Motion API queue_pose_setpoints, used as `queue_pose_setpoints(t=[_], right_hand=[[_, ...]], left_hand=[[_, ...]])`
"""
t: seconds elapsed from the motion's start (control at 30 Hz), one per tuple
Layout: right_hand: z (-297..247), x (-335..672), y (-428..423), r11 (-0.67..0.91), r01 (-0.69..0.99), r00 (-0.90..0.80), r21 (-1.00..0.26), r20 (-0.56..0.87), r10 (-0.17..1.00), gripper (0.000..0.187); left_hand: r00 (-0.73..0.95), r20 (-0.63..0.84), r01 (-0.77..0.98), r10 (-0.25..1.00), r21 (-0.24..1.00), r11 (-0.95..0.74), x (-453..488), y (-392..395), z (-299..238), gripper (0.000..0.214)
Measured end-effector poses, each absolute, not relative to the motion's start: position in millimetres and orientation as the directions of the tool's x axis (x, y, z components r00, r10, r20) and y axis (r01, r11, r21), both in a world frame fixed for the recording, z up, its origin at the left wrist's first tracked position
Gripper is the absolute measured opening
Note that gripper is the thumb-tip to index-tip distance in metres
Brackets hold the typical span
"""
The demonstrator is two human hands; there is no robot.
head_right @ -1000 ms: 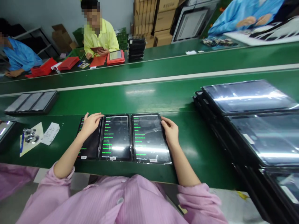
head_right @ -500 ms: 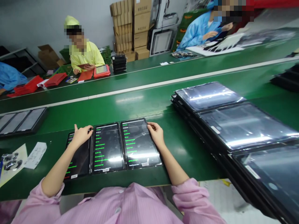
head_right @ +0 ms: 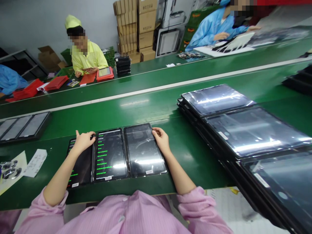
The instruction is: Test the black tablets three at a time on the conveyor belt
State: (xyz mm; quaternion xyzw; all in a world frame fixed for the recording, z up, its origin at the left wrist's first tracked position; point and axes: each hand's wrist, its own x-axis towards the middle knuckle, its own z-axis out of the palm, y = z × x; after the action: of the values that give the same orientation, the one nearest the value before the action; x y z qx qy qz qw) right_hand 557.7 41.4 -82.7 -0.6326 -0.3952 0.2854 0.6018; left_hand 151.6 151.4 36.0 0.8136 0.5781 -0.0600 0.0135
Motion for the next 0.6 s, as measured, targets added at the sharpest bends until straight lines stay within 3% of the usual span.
queue_pose_setpoints(t=[0.13, 0.43, 0.6], right_hand=[[-82.7, 557.3, 40.9, 0.052, 0.165, 0.524, -0.985, 0.132, 0.841, 0.041], [-84.0, 556.0, 40.4, 0.058, 0.181, 0.525, -0.982, 0.146, 0.838, 0.042], [-84.6, 557.0, 40.1, 0.043, 0.182, 0.518, -0.982, 0.133, 0.845, 0.042]], left_hand=[[0.305, -0.116, 0.948, 0.945, -0.060, -0.313, 155.6, 150.1, 36.4, 0.039], [0.239, -0.156, 0.970, 0.958, 0.069, -0.231, 158.8, 142.6, 39.3, 0.048], [0.507, -0.126, 0.861, 0.852, 0.125, -0.494, 194.0, 126.0, 36.6, 0.047]])
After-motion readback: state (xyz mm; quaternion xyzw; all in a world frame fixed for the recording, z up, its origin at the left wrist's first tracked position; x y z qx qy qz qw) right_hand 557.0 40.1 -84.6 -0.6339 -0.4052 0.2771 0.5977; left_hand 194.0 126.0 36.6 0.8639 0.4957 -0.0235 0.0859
